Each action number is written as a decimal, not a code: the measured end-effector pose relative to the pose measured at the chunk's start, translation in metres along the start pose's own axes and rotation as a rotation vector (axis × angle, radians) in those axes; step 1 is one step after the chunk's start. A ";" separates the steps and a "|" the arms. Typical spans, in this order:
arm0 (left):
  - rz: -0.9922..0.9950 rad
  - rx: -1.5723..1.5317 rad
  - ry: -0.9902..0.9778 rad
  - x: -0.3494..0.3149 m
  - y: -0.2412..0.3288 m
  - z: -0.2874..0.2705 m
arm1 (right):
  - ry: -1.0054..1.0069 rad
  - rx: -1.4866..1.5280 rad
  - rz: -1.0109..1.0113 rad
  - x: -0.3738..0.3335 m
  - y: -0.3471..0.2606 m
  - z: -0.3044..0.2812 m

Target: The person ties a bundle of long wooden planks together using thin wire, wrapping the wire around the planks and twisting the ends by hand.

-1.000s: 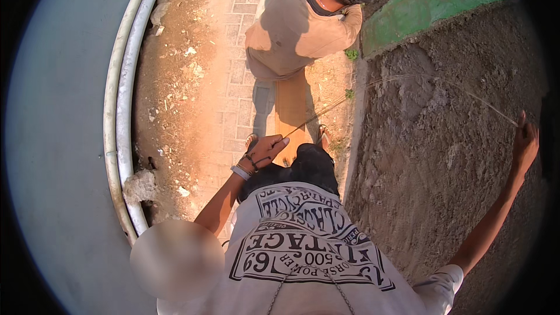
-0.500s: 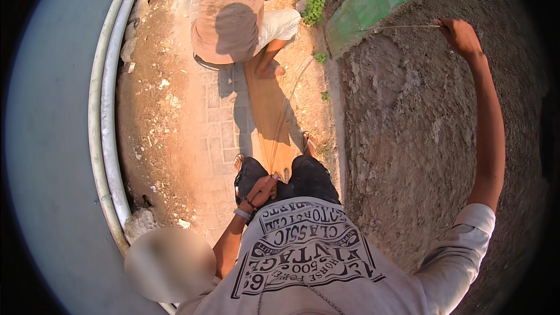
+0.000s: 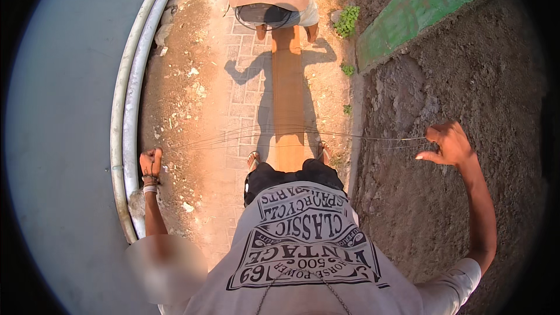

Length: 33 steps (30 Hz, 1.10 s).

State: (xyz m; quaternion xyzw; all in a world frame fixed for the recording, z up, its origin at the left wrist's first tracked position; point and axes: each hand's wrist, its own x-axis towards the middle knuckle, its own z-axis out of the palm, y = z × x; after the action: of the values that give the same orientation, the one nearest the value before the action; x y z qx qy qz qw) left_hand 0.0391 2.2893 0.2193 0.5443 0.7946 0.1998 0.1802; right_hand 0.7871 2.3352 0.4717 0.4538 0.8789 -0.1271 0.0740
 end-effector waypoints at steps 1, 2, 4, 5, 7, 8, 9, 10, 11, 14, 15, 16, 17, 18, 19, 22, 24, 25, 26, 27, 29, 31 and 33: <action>-0.045 0.070 0.053 0.001 -0.002 -0.006 | 0.000 0.053 0.038 -0.011 0.006 0.009; -0.052 0.046 0.024 0.003 -0.005 -0.015 | -0.003 0.106 0.079 -0.019 0.007 0.019; -0.057 0.029 -0.001 0.009 0.001 -0.022 | 0.042 0.322 0.226 -0.028 -0.001 0.047; -0.056 0.043 -0.003 0.011 0.002 -0.022 | 0.064 0.433 0.298 -0.031 -0.002 0.060; -0.021 0.007 -0.050 0.016 0.019 -0.019 | -0.024 0.388 0.375 -0.040 0.007 0.074; 0.013 -0.042 -0.089 0.018 0.035 -0.013 | -0.069 0.365 0.415 -0.046 0.014 0.082; 0.051 -0.091 -0.133 0.019 0.062 -0.008 | -0.274 0.314 0.459 -0.059 0.025 0.094; 0.145 -0.166 -0.205 0.017 0.090 0.002 | -0.490 0.255 0.505 -0.077 0.035 0.103; 0.237 -0.236 -0.272 0.013 0.125 0.009 | -0.703 0.199 0.539 -0.088 0.042 0.108; 0.582 -0.278 -0.370 0.002 0.245 0.033 | -0.531 0.394 0.481 -0.023 -0.007 0.113; 0.655 -0.322 -0.398 -0.001 0.279 0.049 | -0.323 0.597 0.345 0.004 -0.024 0.125; 0.719 -0.307 -0.407 -0.001 0.309 0.067 | -0.232 0.855 0.281 0.023 -0.041 0.142; 0.782 -0.300 -0.414 -0.001 0.334 0.092 | -0.162 1.139 0.206 0.041 -0.059 0.160; 0.817 -0.228 -0.365 0.003 0.353 0.115 | -0.122 1.402 0.109 0.061 -0.077 0.179; 0.842 -0.162 -0.313 0.008 0.366 0.141 | -0.181 1.774 0.051 0.066 -0.082 0.189; 0.662 -0.090 -0.386 0.029 0.372 0.218 | -0.296 2.046 0.436 0.056 -0.055 0.223; 0.655 0.008 -0.417 0.042 0.370 0.280 | -0.100 1.928 0.613 0.038 -0.032 0.272; 0.626 0.039 -0.469 0.044 0.363 0.316 | 0.046 1.802 0.682 0.033 -0.019 0.303; 0.596 0.068 -0.523 0.044 0.353 0.352 | 0.029 1.685 0.838 0.029 0.002 0.324; 0.665 0.126 -0.570 0.044 0.339 0.390 | 0.154 1.620 0.895 0.027 0.022 0.361; 0.562 0.140 -0.474 0.042 0.292 0.464 | 0.307 1.503 1.041 0.027 0.052 0.445; 0.426 0.130 -0.382 0.044 0.214 0.525 | 0.295 1.409 1.268 0.036 0.084 0.503; 0.107 0.118 -0.530 0.054 0.114 0.566 | 0.228 1.276 1.349 0.046 0.118 0.582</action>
State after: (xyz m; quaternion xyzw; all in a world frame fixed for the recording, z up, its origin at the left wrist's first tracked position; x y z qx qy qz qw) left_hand 0.3958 2.4459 -0.2101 0.6282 0.7002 0.0131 0.3390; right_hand 0.8656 2.2679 -0.1146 0.8325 0.1955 -0.4704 -0.2176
